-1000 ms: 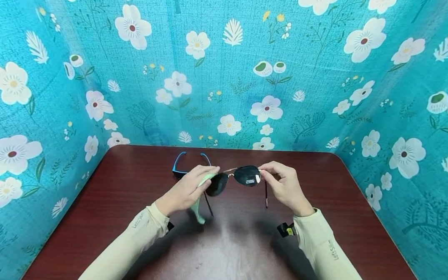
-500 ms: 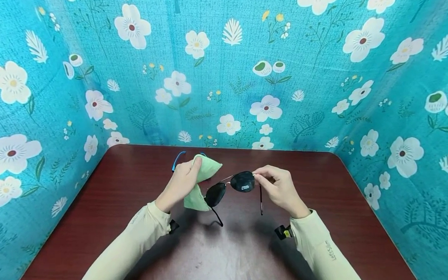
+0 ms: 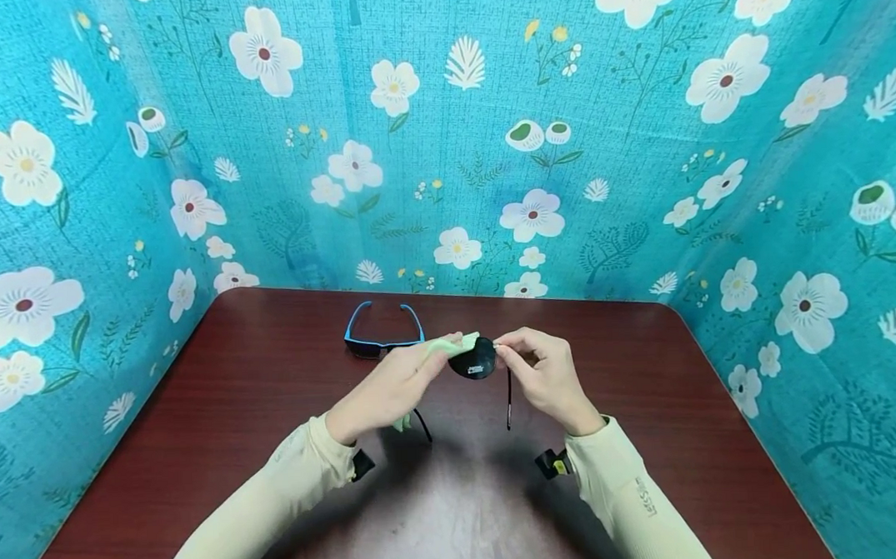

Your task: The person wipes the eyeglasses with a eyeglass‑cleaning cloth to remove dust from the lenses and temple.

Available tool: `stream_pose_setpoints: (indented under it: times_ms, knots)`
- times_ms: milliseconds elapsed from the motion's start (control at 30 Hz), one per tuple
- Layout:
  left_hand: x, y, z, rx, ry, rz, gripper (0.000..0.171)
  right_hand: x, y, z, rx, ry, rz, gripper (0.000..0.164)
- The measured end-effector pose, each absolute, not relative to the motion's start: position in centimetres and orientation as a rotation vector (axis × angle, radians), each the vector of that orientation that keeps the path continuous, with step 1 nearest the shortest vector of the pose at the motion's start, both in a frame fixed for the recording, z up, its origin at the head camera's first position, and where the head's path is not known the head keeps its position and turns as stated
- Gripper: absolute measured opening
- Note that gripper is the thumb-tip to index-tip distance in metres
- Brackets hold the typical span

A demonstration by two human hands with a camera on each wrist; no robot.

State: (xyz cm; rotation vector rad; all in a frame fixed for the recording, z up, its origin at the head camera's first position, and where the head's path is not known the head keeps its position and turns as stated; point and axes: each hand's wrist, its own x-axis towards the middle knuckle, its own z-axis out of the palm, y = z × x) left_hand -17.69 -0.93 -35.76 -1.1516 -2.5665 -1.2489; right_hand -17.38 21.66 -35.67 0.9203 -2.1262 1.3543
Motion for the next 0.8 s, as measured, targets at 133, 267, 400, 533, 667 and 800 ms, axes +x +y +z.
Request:
stream_pose_setpoints:
  times_ms: [133, 267, 400, 533, 667, 800]
  knots:
    - [-16.8, -0.6, -36.1, -1.284, -2.49, -0.805, 0.05, -17.4, 21.7, -35.6, 0.902, -2.11, 1.354, 0.015]
    - [-16.3, -0.3, -36.4, -1.327, -2.415, -0.601, 0.047, -17.5, 21.7, -35.6, 0.92, -2.098, 1.37, 0.016]
    - [-16.3, 0.3, -36.5, -1.366, -2.36, -0.55, 0.046, -17.5, 21.5, -35.7, 0.944, -2.088, 1.365, 0.016]
    - [-16.3, 0.3, -36.5, -1.392, -2.332, -0.484, 0.048, -17.5, 21.5, -35.6, 0.95, -2.076, 1.351, 0.017]
    - [-16.2, -0.1, -36.9, -1.427, -2.295, -0.434, 0.049, -17.4, 21.8, -35.3, 0.93, -2.065, 1.361, 0.016]
    - [-16.3, -0.5, -37.2, -1.435, -2.247, -0.423, 0.049, -17.4, 22.3, -35.1, 0.897, -2.041, 1.387, 0.014]
